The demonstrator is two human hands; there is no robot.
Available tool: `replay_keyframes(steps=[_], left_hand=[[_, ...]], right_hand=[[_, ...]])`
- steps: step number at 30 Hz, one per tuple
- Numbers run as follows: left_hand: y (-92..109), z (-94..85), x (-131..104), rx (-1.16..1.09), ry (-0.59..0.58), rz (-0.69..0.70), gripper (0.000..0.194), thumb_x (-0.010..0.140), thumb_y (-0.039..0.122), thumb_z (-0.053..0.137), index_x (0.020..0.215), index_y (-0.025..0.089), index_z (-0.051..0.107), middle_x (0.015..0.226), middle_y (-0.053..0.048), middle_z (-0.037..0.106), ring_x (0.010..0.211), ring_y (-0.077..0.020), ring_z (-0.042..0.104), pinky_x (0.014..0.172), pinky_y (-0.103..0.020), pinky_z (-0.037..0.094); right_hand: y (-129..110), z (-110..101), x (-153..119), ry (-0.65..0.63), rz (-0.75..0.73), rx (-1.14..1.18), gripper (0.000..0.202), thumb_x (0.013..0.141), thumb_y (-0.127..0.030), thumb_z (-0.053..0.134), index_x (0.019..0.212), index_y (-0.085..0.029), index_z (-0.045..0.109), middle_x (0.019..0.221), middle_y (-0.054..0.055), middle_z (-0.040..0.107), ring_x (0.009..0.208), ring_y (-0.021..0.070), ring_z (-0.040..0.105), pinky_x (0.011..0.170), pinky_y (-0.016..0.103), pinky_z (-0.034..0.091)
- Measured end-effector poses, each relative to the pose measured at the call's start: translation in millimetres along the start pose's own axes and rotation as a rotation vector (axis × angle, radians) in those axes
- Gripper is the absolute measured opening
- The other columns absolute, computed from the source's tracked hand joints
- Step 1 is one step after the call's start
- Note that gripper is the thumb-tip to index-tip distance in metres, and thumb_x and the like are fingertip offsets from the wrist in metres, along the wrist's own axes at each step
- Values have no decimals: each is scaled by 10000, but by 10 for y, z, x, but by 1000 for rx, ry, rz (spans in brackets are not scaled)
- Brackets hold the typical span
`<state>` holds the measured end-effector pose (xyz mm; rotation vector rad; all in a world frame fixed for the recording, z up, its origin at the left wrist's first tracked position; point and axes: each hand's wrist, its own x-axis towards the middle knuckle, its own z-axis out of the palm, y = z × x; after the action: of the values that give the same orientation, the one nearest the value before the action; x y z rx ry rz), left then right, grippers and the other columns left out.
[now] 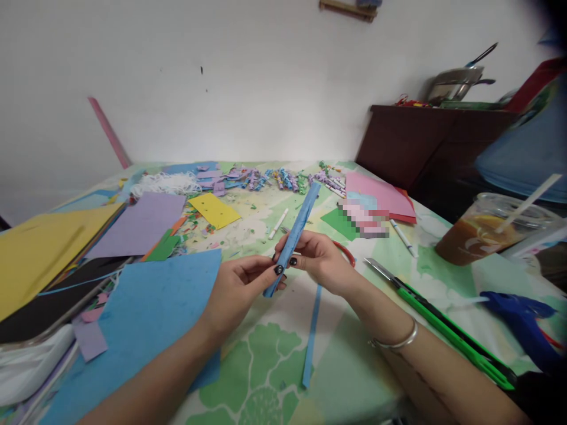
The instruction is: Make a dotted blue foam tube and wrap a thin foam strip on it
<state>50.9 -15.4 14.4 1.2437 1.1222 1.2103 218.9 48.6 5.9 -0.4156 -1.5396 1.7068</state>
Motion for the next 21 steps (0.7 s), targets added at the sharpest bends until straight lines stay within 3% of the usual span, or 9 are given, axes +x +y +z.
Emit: replay_keyframes(steps=[15,21], left_hand=[[8,-16,23,33,-37,-69,160,730,289,715,804,160,774,662,-30,738,586,-122,641,570,-198,492],[-71,-28,65,30,-23,-42,252,728,331,720,917,169,756,803,-47,762,720,-165,690,656,-237,530]], right_hand=[[50,-22,26,9,-17,13,153,762,-175,721,897,-157,651,830,30,670,754,134,630,699,270,516],[17,0,36,95,-2,-97,252,718,-279,761,896,-155,633,806,23,642,729,135,605,670,269,491]])
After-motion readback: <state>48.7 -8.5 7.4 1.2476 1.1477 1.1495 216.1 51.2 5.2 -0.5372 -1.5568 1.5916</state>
